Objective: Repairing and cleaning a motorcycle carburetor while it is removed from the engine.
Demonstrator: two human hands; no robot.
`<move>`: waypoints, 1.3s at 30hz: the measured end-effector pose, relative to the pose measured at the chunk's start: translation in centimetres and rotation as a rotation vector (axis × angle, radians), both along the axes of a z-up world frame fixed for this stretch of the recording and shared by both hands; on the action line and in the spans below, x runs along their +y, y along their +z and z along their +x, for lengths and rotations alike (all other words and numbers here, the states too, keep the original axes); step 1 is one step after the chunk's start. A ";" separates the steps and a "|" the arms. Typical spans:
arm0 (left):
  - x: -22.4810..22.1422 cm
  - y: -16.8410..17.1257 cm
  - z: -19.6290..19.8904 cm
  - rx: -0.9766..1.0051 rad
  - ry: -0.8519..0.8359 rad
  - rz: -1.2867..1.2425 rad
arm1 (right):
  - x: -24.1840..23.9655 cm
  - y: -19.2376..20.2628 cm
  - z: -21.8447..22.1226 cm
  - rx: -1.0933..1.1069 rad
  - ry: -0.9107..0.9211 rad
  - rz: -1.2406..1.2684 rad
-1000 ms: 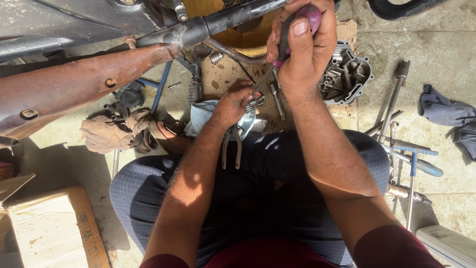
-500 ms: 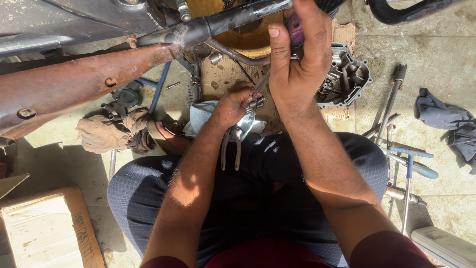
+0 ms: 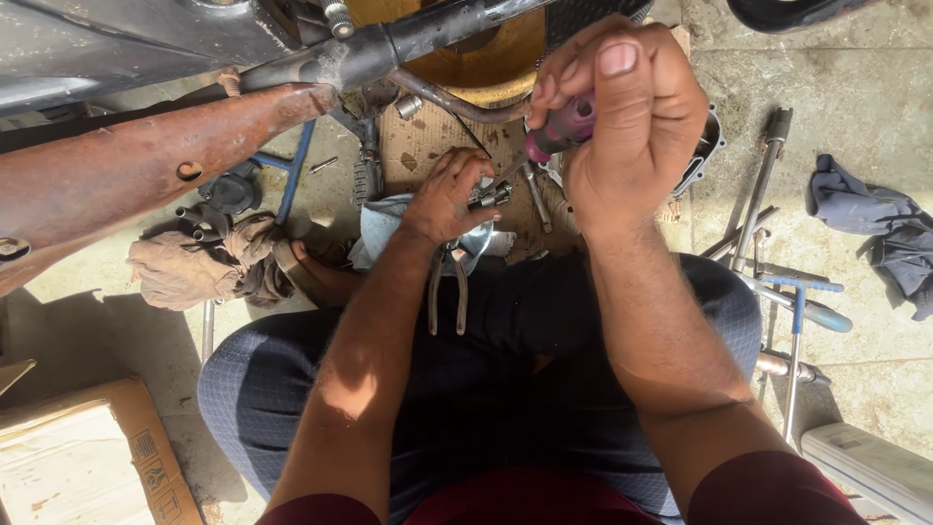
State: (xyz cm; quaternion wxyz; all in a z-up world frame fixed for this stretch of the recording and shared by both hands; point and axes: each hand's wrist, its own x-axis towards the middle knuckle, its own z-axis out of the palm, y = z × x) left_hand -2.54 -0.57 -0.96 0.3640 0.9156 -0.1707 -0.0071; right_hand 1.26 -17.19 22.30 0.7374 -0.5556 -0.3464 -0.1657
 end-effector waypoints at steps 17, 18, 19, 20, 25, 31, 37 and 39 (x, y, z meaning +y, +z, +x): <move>-1.2 -2.1 0.0 -0.225 0.132 -0.093 | 1.7 1.2 1.1 0.166 0.298 -0.001; -1.3 -2.3 0.0 -0.215 0.125 -0.067 | 1.2 1.1 1.4 0.192 0.432 0.009; -1.2 -2.0 -0.1 -0.213 0.127 -0.071 | 1.1 1.2 1.7 0.195 0.433 0.006; -1.1 -1.6 -0.2 -0.203 0.123 -0.094 | 1.1 1.3 2.0 0.191 0.597 -0.008; -0.9 -1.6 -0.2 -0.203 0.120 -0.132 | 0.9 1.5 4.8 0.105 1.068 -0.057; -0.2 0.8 -0.7 -0.112 0.081 -0.251 | 1.3 0.5 1.9 0.085 0.369 0.019; -0.6 1.8 -0.6 -0.064 0.070 0.042 | 1.3 0.1 1.0 0.261 0.238 0.075; -0.6 3.3 -0.7 0.319 0.141 0.010 | 0.9 1.1 1.4 0.310 0.442 0.099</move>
